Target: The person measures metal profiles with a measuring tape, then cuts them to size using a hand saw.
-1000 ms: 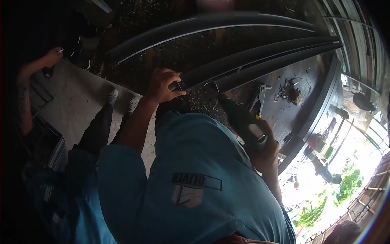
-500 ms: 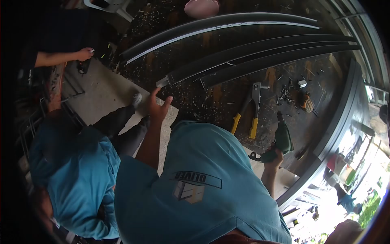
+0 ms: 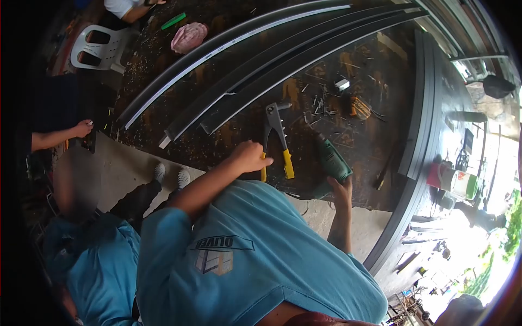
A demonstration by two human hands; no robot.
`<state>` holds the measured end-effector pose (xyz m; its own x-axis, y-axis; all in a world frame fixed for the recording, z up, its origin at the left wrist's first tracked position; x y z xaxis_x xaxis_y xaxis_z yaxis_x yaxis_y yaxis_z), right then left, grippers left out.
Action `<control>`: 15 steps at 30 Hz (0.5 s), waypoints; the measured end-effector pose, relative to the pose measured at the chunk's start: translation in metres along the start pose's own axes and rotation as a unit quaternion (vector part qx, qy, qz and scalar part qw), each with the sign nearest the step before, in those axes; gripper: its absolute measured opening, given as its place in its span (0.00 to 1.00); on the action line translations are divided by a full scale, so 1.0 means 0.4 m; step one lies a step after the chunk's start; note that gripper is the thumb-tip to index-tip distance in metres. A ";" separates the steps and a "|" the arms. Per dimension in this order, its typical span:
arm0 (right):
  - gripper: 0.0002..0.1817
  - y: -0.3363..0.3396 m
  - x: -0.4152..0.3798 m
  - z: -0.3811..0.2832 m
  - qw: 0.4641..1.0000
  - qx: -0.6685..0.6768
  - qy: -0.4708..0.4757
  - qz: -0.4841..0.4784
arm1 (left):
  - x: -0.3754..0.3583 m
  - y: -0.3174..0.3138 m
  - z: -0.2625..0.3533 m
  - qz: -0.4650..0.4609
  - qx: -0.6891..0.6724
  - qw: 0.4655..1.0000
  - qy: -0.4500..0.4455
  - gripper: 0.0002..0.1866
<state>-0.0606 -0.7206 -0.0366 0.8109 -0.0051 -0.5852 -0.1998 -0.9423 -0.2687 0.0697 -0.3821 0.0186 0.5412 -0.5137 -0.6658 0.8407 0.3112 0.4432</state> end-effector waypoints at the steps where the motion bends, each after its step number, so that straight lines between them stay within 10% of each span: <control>1: 0.35 0.011 -0.037 -0.092 0.976 -0.191 0.060 0.084 | 0.030 -0.014 0.007 -0.005 0.060 0.997 0.047 0.27; 3: 0.33 -0.012 -0.096 -0.246 0.883 -0.390 0.140 0.218 | 0.042 -0.020 0.040 0.051 0.051 0.997 0.037 0.28; 8: 0.13 -0.180 0.028 -0.431 0.800 -0.524 0.235 0.173 | 0.079 -0.001 0.045 0.120 -0.010 0.991 0.059 0.35; 15: 0.21 -0.275 0.382 -0.346 0.790 -0.610 -0.066 0.012 | 0.120 0.113 0.037 0.272 -0.158 0.944 0.099 0.39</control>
Point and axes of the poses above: each hand's wrist, its own x-axis towards the middle knuckle, its own y-axis out of the back of the hand, z = x × y, the point moved 9 cm from there along x, towards the middle knuckle, and after that the axes turned 15 degrees about -z, right-handed, at the moved point
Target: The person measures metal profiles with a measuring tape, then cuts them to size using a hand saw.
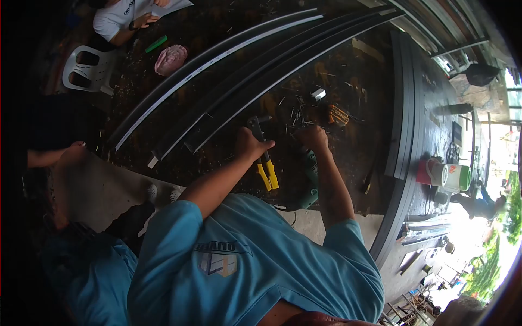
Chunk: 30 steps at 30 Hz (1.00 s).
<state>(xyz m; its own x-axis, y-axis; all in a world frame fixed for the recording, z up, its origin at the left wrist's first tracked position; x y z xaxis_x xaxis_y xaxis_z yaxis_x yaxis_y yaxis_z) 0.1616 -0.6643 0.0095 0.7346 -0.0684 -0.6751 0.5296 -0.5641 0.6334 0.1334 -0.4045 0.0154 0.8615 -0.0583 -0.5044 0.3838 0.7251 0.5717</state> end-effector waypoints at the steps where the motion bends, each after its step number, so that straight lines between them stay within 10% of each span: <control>1: 0.21 -0.002 0.025 -0.010 1.000 -0.003 0.007 -0.001 | 0.002 0.001 0.000 0.007 -0.002 1.000 0.003 0.39; 10: 0.20 0.049 0.044 -0.028 0.995 0.005 0.062 0.079 | 0.006 0.004 -0.012 0.003 0.081 0.993 -0.082 0.43; 22: 0.15 0.024 -0.205 -0.032 0.785 0.540 0.266 0.146 | 0.000 0.077 -0.018 0.008 0.238 0.954 -0.183 0.42; 28: 0.19 -0.020 -0.241 -0.123 0.795 0.496 0.332 0.108 | -0.046 0.062 0.007 -0.239 -0.198 0.940 -0.145 0.30; 30: 0.19 -0.021 -0.246 -0.140 0.790 0.501 0.334 0.114 | -0.095 0.085 0.071 -0.224 -0.123 0.953 -0.163 0.30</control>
Point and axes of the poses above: each hand's wrist, its own x-axis towards the middle knuckle, its own y-axis out of the back of the hand, z = x × y, the point moved 9 cm from there along x, towards the middle knuckle, and after that the axes turned 15 degrees about -z, right-handed, at the moved point
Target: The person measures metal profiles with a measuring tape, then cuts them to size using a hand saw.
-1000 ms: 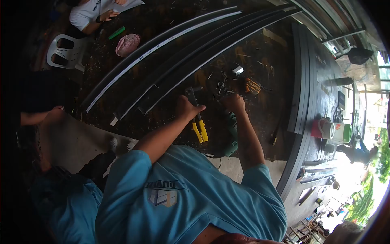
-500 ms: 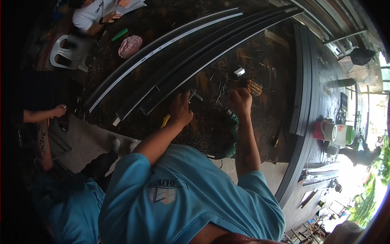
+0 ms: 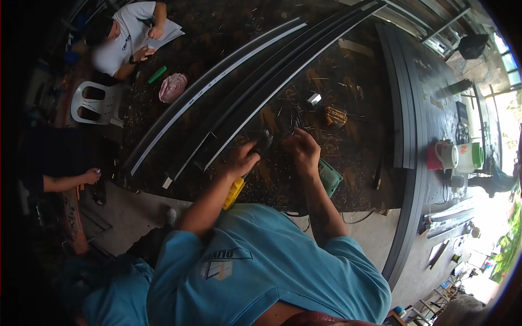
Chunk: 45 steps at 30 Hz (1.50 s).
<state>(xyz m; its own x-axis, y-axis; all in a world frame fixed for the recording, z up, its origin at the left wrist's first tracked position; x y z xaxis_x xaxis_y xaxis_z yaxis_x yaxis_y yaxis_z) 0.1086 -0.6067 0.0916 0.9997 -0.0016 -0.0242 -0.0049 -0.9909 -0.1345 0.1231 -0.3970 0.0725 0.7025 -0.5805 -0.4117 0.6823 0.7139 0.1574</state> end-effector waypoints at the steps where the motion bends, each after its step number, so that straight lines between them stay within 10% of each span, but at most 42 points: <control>1: 0.18 -0.012 -0.002 -0.008 1.000 0.002 0.000 -0.001 | -0.017 -0.003 0.044 0.007 0.071 0.997 0.001 0.30; 3: 0.17 -0.028 -0.007 -0.028 1.000 0.013 0.011 0.009 | -0.023 -0.027 0.041 -0.025 0.094 0.995 0.024 0.28; 5: 0.16 -0.040 -0.013 -0.049 0.999 0.022 0.022 0.017 | -0.047 -0.041 0.107 0.053 0.213 0.948 -0.228 0.27; 11: 0.13 -0.088 -0.021 -0.111 0.993 -0.086 0.072 -0.036 | -0.053 -0.056 0.104 -0.007 0.108 0.991 -0.081 0.27; 29: 0.19 -0.120 -0.056 -0.180 0.932 -0.274 0.217 -0.094 | -0.078 -0.013 0.120 0.015 0.006 0.998 -0.066 0.24; 32: 0.43 -0.196 -0.109 0.057 0.965 -0.043 -0.014 -0.257 | -0.084 0.017 0.134 0.036 -0.099 0.991 -0.080 0.25; 38: 0.38 -0.426 -0.246 0.063 0.820 0.266 -0.148 -0.485 | -0.123 0.059 0.201 0.108 -0.203 0.953 -0.198 0.22; 45: 0.27 -0.501 -0.233 0.033 0.821 0.227 -0.120 -0.510 | -0.199 0.103 0.198 0.112 -0.233 0.934 -0.249 0.26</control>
Point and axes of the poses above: each hand's wrist, its own x-axis towards the middle knuckle, its own y-axis out of the back of the hand, z = x × y, the point moved 9 cm from there along x, towards the middle knuckle, and after that the axes turned 15 degrees about -z, right-handed, at the moved point
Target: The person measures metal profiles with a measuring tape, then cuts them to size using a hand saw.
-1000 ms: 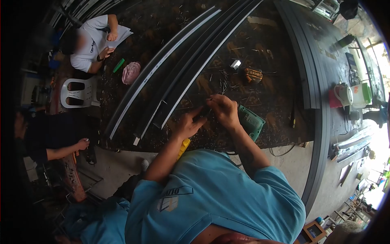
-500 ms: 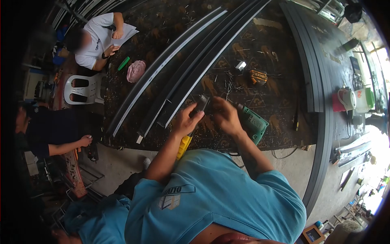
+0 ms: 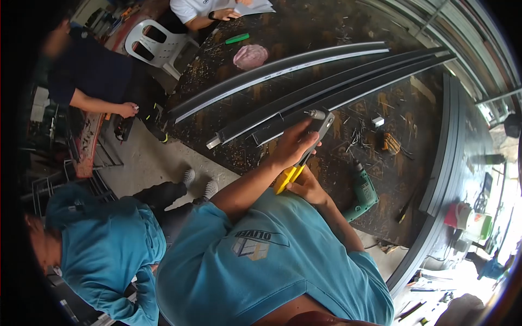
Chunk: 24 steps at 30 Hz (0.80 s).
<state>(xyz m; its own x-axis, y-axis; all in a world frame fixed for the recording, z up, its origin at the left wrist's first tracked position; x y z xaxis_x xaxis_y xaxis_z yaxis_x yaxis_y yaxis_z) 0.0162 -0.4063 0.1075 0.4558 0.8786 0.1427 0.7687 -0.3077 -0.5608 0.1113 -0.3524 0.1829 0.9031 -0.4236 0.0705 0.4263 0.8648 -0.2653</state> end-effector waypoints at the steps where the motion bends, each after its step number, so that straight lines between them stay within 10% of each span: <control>1: 0.27 0.007 0.010 0.012 0.999 -0.031 -0.013 0.040 | -0.007 0.014 0.012 0.005 -0.006 1.000 -0.005 0.26; 3: 0.28 0.006 0.026 0.018 0.989 -0.110 -0.039 0.095 | -0.035 0.027 0.081 0.012 0.275 0.960 -0.053 0.31; 14: 0.18 0.178 -0.003 0.125 0.925 -0.287 -0.197 0.156 | -0.182 0.171 0.061 -0.026 0.340 0.940 0.016 0.28; 22: 0.28 -0.067 0.167 0.033 0.878 -0.370 -0.267 0.147 | -0.258 0.372 -0.060 0.154 -0.254 0.952 -0.078 0.23; 24: 0.36 -0.107 0.191 0.087 0.974 -0.013 -0.179 0.135 | -0.304 0.404 -0.114 0.237 -0.363 0.894 -0.114 0.21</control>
<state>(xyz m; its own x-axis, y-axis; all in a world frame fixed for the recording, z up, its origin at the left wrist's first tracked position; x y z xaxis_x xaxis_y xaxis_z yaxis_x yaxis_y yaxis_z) 0.0025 -0.3131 0.1140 0.4599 0.8345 -0.3035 0.6559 -0.5497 -0.5173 0.0682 -0.1733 0.0876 0.9958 0.0808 -0.0437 -0.0781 0.4946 -0.8656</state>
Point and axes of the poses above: each hand's wrist, its own x-axis towards the middle knuckle, its own y-axis out of the back of the hand, z = x × y, the point moved 9 cm from there along x, towards the middle knuckle, and after that the axes turned 15 degrees about -z, right-handed, at the moved point
